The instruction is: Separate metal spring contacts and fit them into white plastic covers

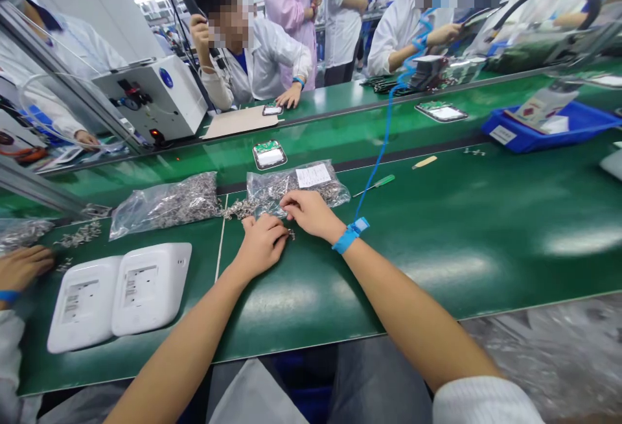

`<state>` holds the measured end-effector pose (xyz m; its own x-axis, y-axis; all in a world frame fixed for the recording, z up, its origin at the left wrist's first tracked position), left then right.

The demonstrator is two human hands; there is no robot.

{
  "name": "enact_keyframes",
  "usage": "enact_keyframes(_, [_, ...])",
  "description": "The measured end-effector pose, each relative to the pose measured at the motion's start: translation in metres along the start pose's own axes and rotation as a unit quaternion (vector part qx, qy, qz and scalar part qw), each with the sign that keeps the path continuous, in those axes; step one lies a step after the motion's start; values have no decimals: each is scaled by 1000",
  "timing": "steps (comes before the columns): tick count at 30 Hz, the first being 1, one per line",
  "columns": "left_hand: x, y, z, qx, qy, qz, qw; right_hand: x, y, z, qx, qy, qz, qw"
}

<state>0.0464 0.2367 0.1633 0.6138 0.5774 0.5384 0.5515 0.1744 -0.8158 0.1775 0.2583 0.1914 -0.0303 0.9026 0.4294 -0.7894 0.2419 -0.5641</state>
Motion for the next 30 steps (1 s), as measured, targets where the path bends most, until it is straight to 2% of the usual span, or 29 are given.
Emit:
enact_keyframes(3, [1,-4,0,-7,-5,-27,1000,1,-1,1,-34,-20,6,999])
enact_keyframes(6, [2,-12,6,-18,-36,-80,996,2,-3,4,-52,-32,-3,998])
enact_keyframes(10, [1,-23,15,-33,-81,-148,985,2,-8,7,-17,-19,-12,1000])
enact_keyframes(14, [0,-26,21,-36,-109,-181,977,-1,-4,14,16,-33,33,999])
enact_keyframes(17, [2,-21,21,-49,-104,-160,980,-4,2,20,22,-71,80,994])
enact_keyframes(21, [5,-18,26,-95,-61,-95,989,-2,-3,16,-14,-84,46,995])
enact_keyframes(24, [4,-26,38,-49,-41,-62,996,-2,-3,12,-116,-92,58,987])
enact_keyframes(27, [0,-33,47,23,-14,-36,999,-5,0,6,-291,-80,86,949])
enact_keyframes(30, [-3,-31,46,46,18,6,999,-10,6,9,-370,-98,95,919])
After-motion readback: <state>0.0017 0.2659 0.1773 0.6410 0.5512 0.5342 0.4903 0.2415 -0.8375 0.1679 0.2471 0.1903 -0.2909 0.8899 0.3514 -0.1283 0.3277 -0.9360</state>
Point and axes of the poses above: each hand's wrist, its own x-axis towards the middle knuckle, its own y-axis out of the palm, z = x × y, the point moved 7 cm from there along x, towards the middle knuckle, and after that the axes turned 9 degrees about -z, right-handed, at the moved point
